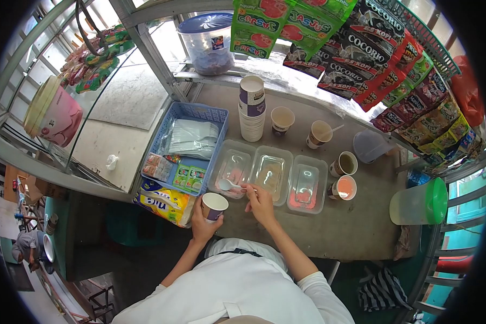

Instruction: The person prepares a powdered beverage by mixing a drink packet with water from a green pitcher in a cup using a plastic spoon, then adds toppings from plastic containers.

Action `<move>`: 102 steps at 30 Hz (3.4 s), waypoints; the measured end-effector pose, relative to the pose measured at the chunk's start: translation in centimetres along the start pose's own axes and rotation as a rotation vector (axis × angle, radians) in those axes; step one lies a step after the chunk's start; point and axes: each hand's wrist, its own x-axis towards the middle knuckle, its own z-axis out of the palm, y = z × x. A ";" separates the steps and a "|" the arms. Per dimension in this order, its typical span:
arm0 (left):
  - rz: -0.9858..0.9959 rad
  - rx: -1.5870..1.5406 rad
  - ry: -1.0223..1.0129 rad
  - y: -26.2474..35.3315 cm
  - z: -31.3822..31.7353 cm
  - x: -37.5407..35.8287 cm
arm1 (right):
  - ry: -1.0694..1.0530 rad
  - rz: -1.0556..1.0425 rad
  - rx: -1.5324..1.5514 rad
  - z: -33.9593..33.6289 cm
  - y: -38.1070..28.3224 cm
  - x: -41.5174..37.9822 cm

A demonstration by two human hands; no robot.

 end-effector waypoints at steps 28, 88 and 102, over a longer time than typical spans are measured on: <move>0.039 0.030 -0.001 -0.4 0.6 -0.1 | -0.263 -0.073 0.145 -3.0 -3.1 -2.2; 0.050 0.039 0.036 0.3 0.4 -0.1 | -0.073 -0.014 0.251 -2.2 -2.1 -1.5; 0.024 0.025 0.024 -0.3 -0.1 -0.4 | 0.058 -0.201 -0.188 1.2 -0.2 -0.2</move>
